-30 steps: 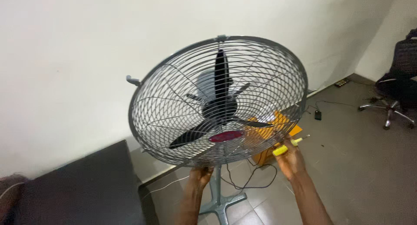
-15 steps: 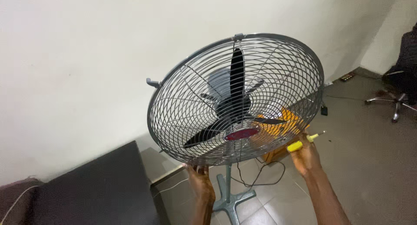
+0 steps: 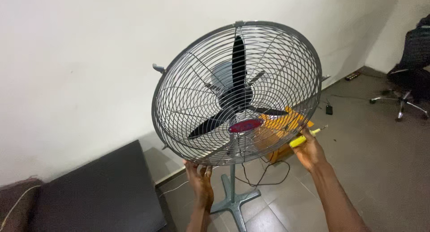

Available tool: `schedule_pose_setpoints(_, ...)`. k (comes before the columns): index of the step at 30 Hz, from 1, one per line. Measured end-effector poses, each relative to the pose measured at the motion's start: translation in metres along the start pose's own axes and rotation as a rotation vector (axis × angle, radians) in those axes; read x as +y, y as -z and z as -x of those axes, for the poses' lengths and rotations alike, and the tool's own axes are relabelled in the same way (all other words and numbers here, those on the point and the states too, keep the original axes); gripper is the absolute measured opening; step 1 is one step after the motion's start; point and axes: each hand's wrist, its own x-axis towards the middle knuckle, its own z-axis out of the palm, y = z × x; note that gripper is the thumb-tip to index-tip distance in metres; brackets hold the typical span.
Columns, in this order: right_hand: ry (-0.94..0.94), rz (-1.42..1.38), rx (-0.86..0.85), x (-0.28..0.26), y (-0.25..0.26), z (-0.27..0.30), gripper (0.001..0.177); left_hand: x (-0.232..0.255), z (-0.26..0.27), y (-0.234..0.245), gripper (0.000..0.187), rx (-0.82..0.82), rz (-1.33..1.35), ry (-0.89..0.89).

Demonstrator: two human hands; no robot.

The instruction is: The person disassembles a standing electric fan using a yellow screwdriver. They remove the front wire cage, then unscrew and remove the fan blades from the motor hub, placing the cage on a nearby table.

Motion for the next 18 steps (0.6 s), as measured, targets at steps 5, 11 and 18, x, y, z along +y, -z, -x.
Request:
schedule_pose_setpoints(5, -0.033, -0.026, 0.07, -0.003, -0.005, -0.005, 0.042, 0.01, -0.009, -0.004, 0.088, 0.012, 0.076, 0.046)
schedule_pose_setpoints(11, -0.004, 0.003, 0.002, 0.002, 0.01, -0.011, 0.048, 0.015, -0.002, -0.007, 0.087, -0.064, 0.026, 0.006)
schedule_pose_setpoints(18, -0.013, -0.03, 0.041, -0.008, -0.017, -0.009, 0.056, 0.043, -0.024, -0.012, 0.078, -0.022, 0.059, 0.112)
